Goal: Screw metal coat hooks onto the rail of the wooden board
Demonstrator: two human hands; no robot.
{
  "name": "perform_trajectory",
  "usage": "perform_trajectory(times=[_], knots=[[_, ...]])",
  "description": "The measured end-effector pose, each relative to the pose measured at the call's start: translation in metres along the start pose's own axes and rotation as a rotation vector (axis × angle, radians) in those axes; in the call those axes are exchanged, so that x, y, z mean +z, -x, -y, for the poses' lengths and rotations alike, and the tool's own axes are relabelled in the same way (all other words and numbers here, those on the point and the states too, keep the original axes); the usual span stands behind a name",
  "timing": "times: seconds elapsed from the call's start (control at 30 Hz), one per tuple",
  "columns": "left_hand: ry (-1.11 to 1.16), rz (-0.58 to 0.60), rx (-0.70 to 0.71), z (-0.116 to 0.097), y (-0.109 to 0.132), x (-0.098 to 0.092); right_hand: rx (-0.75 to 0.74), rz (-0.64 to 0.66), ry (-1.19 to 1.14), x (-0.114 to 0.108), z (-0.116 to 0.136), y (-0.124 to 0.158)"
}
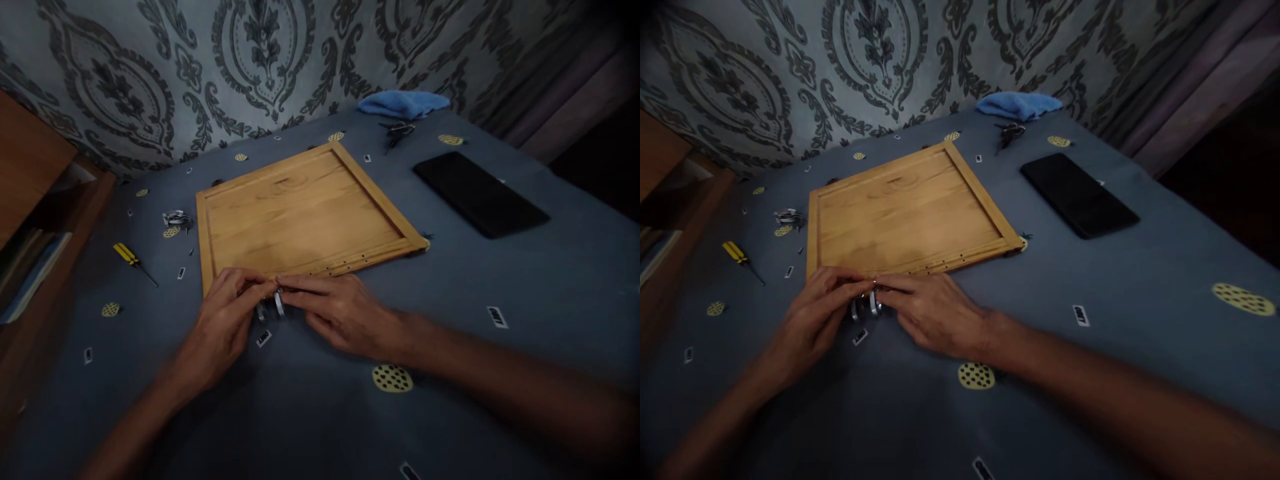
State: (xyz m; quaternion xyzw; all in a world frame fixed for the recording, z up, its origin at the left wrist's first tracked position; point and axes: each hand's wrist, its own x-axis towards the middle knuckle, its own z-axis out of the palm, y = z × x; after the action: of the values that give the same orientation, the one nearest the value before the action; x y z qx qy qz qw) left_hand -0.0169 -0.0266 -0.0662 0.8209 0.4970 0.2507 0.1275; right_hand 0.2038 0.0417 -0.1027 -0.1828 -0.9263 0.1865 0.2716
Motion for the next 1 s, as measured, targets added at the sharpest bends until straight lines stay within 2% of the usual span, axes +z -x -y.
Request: perform_trajectory(times=[0.43,1.0], knots=[[0.097,0.022,-0.051,0.0039,0.0000,-0.0005,0.003,0.050,-0.003,-0.0012,0.0001,-0.0006],[0.218,0.057,-0.138,0.0081,-0.0013,-0.0026,0.004,0.042,-0.010,-0.0008,0.0005,0.0002]])
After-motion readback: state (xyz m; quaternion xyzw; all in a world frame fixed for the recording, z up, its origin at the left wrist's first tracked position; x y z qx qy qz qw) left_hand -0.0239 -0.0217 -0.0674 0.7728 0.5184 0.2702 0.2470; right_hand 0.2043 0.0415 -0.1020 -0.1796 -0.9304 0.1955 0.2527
